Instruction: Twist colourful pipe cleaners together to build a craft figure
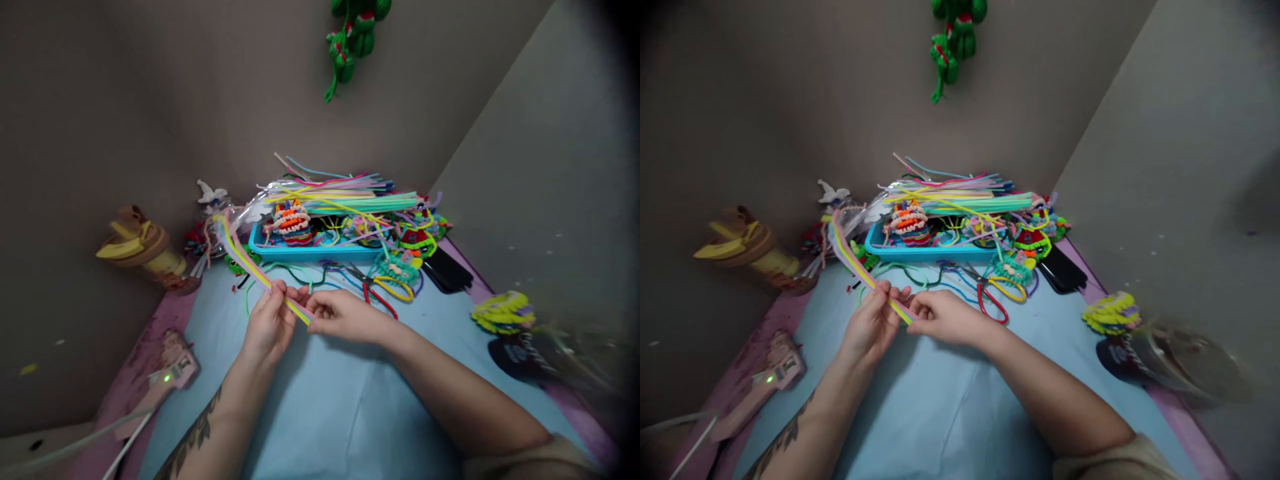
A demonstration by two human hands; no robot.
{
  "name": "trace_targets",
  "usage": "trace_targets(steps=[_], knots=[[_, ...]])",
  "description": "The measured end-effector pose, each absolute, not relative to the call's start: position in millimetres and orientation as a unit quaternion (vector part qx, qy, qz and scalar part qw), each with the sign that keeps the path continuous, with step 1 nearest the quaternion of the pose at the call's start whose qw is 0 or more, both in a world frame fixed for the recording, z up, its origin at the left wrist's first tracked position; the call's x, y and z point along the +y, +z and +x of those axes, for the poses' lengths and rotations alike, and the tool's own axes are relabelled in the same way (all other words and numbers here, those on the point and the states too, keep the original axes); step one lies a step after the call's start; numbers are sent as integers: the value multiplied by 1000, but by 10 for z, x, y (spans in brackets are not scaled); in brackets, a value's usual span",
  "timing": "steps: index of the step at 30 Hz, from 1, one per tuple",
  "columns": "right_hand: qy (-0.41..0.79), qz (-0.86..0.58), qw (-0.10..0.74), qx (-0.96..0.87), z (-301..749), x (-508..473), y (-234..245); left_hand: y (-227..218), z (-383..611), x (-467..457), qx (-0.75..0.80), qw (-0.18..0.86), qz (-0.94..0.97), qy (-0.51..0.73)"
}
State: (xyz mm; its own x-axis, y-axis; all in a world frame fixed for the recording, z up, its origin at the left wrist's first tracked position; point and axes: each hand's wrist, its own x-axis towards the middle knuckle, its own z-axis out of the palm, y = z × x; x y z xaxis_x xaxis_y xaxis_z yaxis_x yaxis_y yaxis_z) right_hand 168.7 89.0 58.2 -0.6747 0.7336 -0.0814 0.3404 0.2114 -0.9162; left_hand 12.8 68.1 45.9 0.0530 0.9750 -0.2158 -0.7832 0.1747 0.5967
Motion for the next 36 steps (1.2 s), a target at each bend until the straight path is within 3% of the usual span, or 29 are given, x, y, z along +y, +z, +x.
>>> trace_targets(steps=[8,18,26,36], knots=[[423,-216,259,-841,1679,820,606,546,21,721,305,713,48,630],[403,-196,301,-842,1628,842,526,551,51,679,294,741,43,602],[341,-216,382,-831,1599,805,464,545,69,661,295,748,56,593],[466,-215,325,-794,1617,826,436,587,57,633,302,747,69,588]])
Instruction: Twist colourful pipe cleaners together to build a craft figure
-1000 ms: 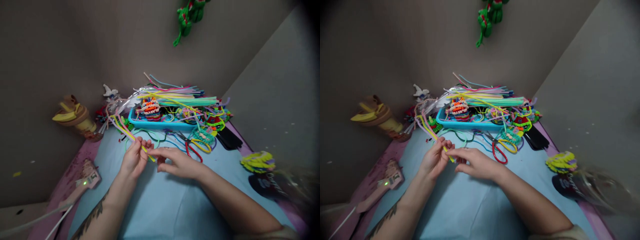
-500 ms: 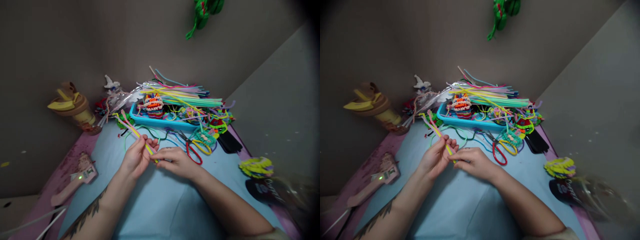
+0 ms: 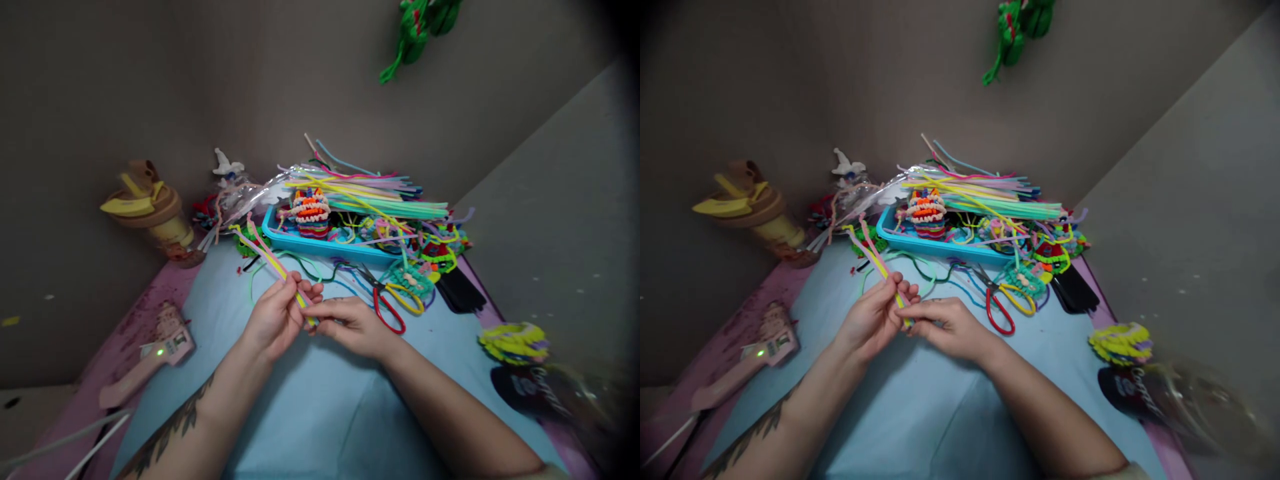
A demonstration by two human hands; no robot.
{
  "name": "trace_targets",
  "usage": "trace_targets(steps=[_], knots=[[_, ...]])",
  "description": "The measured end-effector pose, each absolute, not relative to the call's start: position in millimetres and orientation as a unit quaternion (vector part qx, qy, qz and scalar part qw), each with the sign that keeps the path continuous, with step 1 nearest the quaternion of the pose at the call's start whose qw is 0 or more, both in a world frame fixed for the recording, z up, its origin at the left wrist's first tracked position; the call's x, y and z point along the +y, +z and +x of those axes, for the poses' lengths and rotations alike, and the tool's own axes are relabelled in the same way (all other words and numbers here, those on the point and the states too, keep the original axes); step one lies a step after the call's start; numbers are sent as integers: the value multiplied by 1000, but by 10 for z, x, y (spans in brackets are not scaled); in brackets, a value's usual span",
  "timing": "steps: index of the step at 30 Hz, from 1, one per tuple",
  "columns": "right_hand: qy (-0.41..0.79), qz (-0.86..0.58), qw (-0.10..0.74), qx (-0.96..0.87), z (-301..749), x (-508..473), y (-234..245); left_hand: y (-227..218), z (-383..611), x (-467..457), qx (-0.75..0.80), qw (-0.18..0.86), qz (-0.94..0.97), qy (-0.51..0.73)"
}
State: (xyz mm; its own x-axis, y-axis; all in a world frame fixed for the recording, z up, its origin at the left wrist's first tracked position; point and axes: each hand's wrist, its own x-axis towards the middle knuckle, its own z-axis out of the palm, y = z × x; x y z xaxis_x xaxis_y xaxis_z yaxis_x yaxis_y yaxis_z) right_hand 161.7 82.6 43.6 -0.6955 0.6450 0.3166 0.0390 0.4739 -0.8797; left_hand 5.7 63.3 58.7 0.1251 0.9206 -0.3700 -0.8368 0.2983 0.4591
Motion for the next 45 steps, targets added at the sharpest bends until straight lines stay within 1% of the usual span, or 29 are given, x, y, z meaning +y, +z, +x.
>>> trace_targets(steps=[4,9,14,17,21,24,27,31,37,41,45], knots=[[456,-280,325,-780,1595,806,413,593,76,618,295,747,88,589],[430,-275,326,-796,1591,802,396,581,84,617,292,747,86,591],[391,-299,335,-803,1576,798,380,590,103,611,290,745,94,593],[406,-276,354,-796,1574,785,372,600,97,613,294,739,89,600],[459,-278,383,-752,1590,782,334,595,79,621,302,731,88,605],[468,-317,371,-736,1603,793,309,581,80,621,301,737,97,598],[450,-332,364,-745,1606,798,316,575,85,617,301,738,102,596],[411,-314,368,-773,1587,796,366,585,90,609,305,736,96,596],[352,-329,374,-792,1569,803,422,583,93,597,308,724,103,608],[241,-318,341,-851,1548,756,423,552,99,596,312,694,137,633],[104,-367,268,-885,1480,666,383,502,154,588,333,665,144,653]])
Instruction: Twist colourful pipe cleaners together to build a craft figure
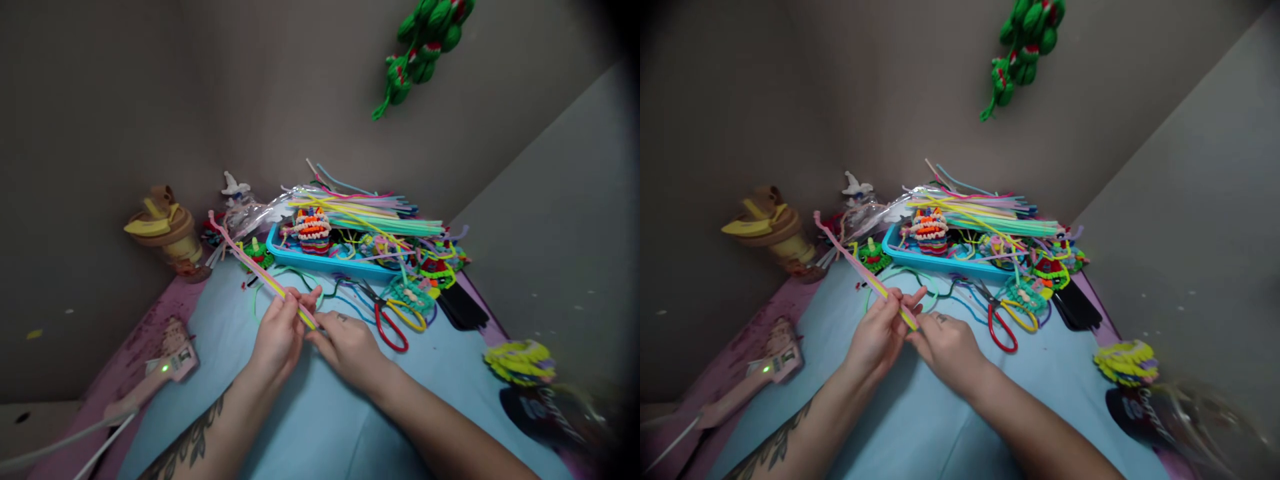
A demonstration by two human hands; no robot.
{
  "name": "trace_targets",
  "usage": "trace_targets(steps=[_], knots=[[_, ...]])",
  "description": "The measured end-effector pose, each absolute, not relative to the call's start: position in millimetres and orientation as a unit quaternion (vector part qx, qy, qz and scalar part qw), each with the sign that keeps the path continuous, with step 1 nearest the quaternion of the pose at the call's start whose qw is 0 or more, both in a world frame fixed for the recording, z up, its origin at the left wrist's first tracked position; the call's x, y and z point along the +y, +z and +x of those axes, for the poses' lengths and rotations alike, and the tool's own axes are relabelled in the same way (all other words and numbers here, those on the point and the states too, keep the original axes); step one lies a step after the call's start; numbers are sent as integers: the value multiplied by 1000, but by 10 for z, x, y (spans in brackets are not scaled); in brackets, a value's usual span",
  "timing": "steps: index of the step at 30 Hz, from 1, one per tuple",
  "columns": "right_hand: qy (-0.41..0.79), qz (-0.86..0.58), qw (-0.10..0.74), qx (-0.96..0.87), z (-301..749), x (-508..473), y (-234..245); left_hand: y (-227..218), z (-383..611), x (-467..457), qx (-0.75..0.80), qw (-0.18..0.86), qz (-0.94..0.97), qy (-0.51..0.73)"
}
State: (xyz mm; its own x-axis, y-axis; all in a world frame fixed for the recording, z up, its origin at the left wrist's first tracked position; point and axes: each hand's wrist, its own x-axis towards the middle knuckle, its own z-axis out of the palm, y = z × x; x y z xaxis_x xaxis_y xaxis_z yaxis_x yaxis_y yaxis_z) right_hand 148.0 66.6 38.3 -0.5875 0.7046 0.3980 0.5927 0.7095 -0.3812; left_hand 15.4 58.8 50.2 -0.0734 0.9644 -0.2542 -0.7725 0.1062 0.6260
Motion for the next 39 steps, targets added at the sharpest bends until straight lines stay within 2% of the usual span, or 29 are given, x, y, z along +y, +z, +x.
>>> trace_targets(steps=[3,5,11,14,21,39], knots=[[63,-408,224,-883,1430,626,340,462,207,581,344,656,129,659],[82,-429,219,-873,1409,625,320,440,228,579,345,656,125,660],[308,-455,289,-784,1391,705,340,409,230,574,338,666,153,647],[355,-469,331,-738,1406,733,367,377,230,566,361,664,200,624],[363,-486,362,-708,1505,713,314,319,178,579,459,587,244,620],[406,-494,352,-684,1522,771,80,379,149,654,479,638,184,574]])
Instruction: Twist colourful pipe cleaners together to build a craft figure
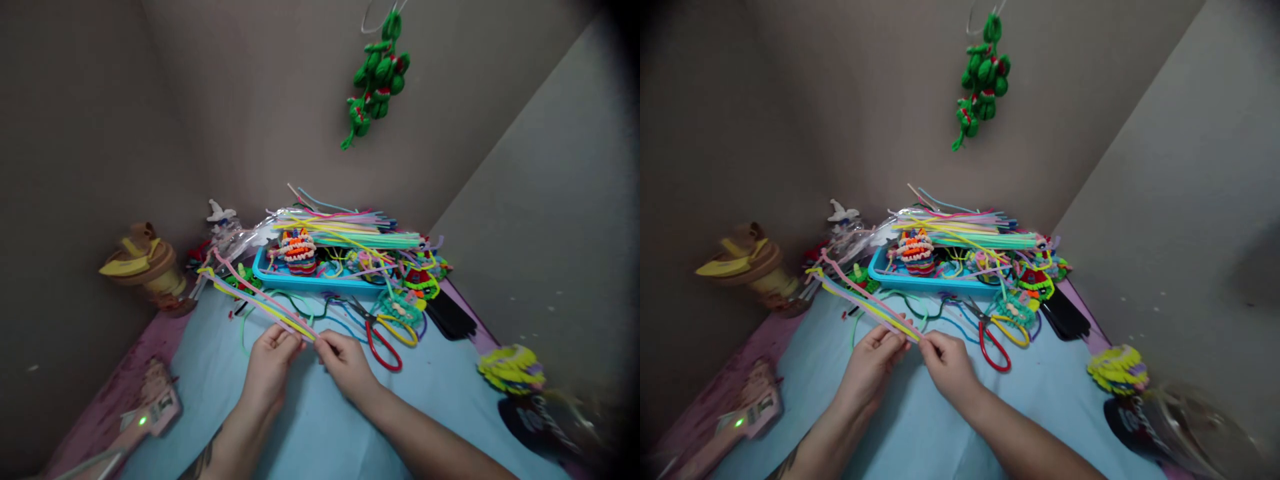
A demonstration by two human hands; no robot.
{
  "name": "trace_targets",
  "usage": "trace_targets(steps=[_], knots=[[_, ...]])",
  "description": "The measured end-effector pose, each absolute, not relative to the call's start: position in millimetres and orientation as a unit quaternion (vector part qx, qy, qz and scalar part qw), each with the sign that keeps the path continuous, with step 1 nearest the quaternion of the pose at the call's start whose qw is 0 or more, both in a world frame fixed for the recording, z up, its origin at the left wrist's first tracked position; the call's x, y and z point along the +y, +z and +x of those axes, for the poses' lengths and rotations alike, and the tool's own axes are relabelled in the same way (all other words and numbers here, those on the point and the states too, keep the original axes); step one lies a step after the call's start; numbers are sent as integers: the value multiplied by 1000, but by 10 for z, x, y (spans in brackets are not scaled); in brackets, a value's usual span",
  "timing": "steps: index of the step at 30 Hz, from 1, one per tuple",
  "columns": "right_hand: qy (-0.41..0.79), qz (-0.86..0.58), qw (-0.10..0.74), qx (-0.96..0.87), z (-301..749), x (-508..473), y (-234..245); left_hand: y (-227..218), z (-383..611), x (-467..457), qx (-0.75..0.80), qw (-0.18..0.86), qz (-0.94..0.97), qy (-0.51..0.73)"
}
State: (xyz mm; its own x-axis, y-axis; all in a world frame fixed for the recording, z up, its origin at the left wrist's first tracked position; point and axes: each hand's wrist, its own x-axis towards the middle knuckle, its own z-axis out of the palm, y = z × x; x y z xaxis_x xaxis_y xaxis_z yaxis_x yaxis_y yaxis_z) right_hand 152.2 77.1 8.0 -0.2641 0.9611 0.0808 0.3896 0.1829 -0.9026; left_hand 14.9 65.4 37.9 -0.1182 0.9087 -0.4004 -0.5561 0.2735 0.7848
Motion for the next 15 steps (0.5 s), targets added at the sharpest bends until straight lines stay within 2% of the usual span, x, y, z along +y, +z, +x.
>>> trace_targets(steps=[15], knots=[[444,-488,348,-665,1547,791,16,322,112,688,475,664,180,548]])
